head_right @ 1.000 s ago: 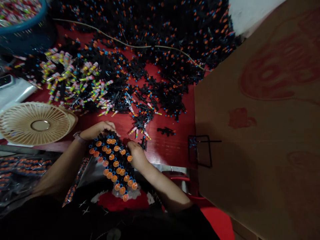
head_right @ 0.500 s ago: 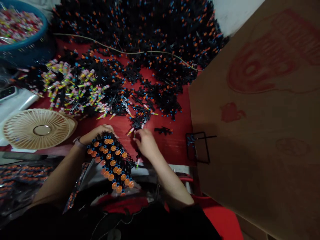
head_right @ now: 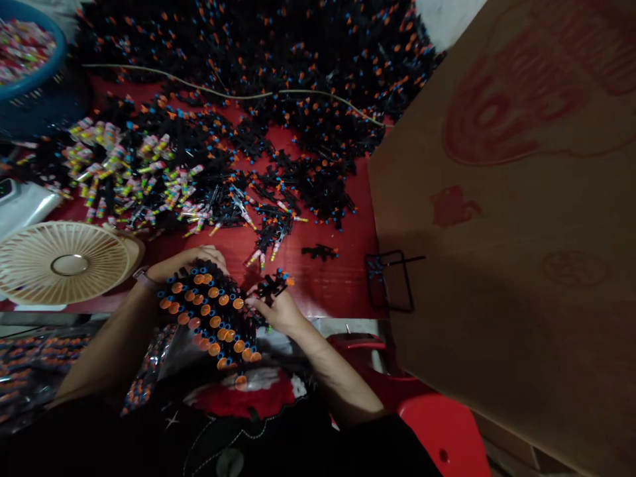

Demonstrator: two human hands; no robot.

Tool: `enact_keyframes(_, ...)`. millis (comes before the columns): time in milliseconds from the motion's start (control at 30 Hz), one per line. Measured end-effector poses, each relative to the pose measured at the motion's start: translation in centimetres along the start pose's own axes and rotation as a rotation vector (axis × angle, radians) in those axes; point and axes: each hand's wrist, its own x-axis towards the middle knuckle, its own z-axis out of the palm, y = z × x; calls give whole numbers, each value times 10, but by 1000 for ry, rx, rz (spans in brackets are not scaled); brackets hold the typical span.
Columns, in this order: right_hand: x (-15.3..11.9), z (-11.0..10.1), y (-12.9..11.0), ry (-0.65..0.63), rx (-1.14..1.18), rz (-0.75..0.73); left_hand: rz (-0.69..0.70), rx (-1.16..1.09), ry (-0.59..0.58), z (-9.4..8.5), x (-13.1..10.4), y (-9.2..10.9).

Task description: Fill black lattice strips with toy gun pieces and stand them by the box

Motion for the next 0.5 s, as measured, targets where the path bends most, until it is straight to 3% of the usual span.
enact_keyframes(100,3,8,7,-11,-111,-76,15,-10,25,-1,-1,1)
enact_keyframes(267,8,11,12,116,-237,-126,67,-18,48,1,-3,-3)
enact_keyframes(500,7,13,13,49,-379,-244,96,-57,131,4,-7,-14)
